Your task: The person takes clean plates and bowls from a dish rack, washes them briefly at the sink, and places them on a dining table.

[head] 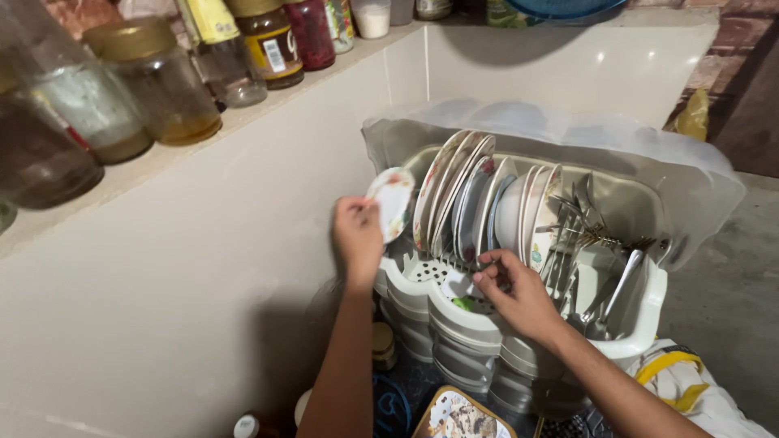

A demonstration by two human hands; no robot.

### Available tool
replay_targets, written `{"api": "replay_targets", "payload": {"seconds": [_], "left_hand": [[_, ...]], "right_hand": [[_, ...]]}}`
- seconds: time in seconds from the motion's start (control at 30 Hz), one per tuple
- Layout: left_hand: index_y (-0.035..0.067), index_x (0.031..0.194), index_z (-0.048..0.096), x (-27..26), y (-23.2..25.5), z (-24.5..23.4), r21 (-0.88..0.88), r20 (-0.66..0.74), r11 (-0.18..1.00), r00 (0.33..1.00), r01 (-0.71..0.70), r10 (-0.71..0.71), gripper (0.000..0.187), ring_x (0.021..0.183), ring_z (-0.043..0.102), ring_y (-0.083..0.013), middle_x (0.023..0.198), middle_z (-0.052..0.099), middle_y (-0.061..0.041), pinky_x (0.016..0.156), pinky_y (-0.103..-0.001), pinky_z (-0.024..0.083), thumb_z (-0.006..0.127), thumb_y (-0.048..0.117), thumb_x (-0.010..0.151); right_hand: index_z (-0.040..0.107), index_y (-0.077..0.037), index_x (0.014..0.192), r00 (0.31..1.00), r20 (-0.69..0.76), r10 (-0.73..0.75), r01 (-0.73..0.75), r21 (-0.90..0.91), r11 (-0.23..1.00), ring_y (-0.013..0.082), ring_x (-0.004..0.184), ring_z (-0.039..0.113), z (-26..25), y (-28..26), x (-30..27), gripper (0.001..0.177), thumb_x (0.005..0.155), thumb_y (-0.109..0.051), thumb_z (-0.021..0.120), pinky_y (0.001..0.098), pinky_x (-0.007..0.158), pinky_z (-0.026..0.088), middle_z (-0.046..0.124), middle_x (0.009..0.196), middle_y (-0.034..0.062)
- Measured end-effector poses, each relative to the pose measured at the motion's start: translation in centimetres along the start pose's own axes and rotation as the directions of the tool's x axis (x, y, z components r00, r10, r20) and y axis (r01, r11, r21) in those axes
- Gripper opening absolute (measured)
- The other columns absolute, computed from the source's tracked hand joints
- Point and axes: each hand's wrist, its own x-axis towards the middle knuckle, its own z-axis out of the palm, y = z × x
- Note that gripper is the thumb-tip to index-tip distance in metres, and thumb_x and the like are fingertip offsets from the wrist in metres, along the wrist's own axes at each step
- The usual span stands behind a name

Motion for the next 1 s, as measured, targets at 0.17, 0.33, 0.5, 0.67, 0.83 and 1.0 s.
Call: {"api": "replay_targets", "payload": {"seconds": [0.17, 0.33, 0.5, 0.67, 0.83, 1.0], "left_hand": [[0.005, 0.097, 0.066, 2.7, -7.7, 5.2, -0.088, 0.155, 0.996, 0.988, 0.008, 0.006, 0.016, 0.082, 0.068, -0.0201, 0.089, 0.073, -0.011, 0.076, -0.029, 0.054, 0.078, 0.014, 0.09], [0.007, 0.102, 0.081, 5.3, -8.5, 6.2, 0.117, 0.289, 0.993, 0.957, -0.003, -0.031, 0.031, 0.095, 0.073, -0.0252, 0.096, 0.077, -0.01, 0.09, -0.035, 0.053, 0.064, 0.032, 0.112], [0.008, 0.11, 0.073, 5.0, -7.1, 5.7, 0.589, 0.31, 0.768, 0.948, -0.252, 0.074, 0.028, 0.11, 0.064, -0.0375, 0.12, 0.064, -0.015, 0.095, -0.047, 0.052, 0.069, 0.007, 0.083], [0.007, 0.104, 0.07, 4.4, -6.3, 6.8, 0.736, 0.332, 0.606, 0.941, -0.301, 0.065, 0.024, 0.108, 0.065, -0.0381, 0.122, 0.059, -0.015, 0.088, -0.049, 0.055, 0.077, 0.016, 0.083], [0.006, 0.109, 0.066, 5.0, -6.5, 6.1, 0.783, 0.352, 0.539, 0.936, -0.31, 0.026, 0.033, 0.097, 0.068, -0.0387, 0.119, 0.059, -0.016, 0.08, -0.048, 0.057, 0.08, 0.021, 0.083], [0.007, 0.086, 0.071, 4.1, -4.3, 4.5, 0.623, 0.262, 0.757, 0.964, -0.197, 0.036, 0.019, 0.089, 0.069, -0.0348, 0.096, 0.071, -0.011, 0.077, -0.046, 0.055, 0.084, 0.019, 0.079]], "right_hand": [[0.06, -0.004, 0.121, 0.998, -0.036, -0.055, 0.054, -0.018, 0.998, 0.0119, 0.074, 0.068, 0.1, 0.3, 0.0, 0.037, 0.09, -0.021, 0.071, 0.0284, 0.068, 0.056, 0.074, 0.086, 0.0037], [0.062, -0.005, 0.12, 0.999, -0.046, -0.027, 0.027, -0.014, 1.0, 0.0122, 0.073, 0.068, 0.0, 0.0, 0.0, 0.036, 0.09, -0.022, 0.072, 0.0288, 0.067, 0.057, 0.073, 0.085, 0.0043], [0.061, -0.004, 0.12, 0.999, -0.026, -0.028, 0.028, 0.015, 0.999, 0.0109, 0.074, 0.069, 0.0, 0.2, 0.1, 0.035, 0.09, -0.021, 0.071, 0.0277, 0.068, 0.057, 0.073, 0.085, 0.0021], [0.061, -0.004, 0.12, 1.0, -0.029, -0.011, 0.012, 0.03, 0.999, 0.0116, 0.073, 0.067, 0.0, -0.2, -0.2, 0.035, 0.091, -0.022, 0.07, 0.0287, 0.066, 0.056, 0.071, 0.084, 0.003], [0.062, -0.005, 0.12, 0.999, -0.033, -0.017, 0.018, 0.021, 1.0, 0.0112, 0.072, 0.066, 0.0, -0.5, -0.1, 0.036, 0.091, -0.022, 0.071, 0.0286, 0.066, 0.056, 0.071, 0.083, 0.0028], [0.062, -0.004, 0.12, 0.999, -0.031, -0.023, 0.023, 0.004, 1.0, 0.0123, 0.072, 0.066, 0.0, -0.4, -0.2, 0.038, 0.091, -0.027, 0.071, 0.0299, 0.066, 0.056, 0.071, 0.083, 0.0033]]}}
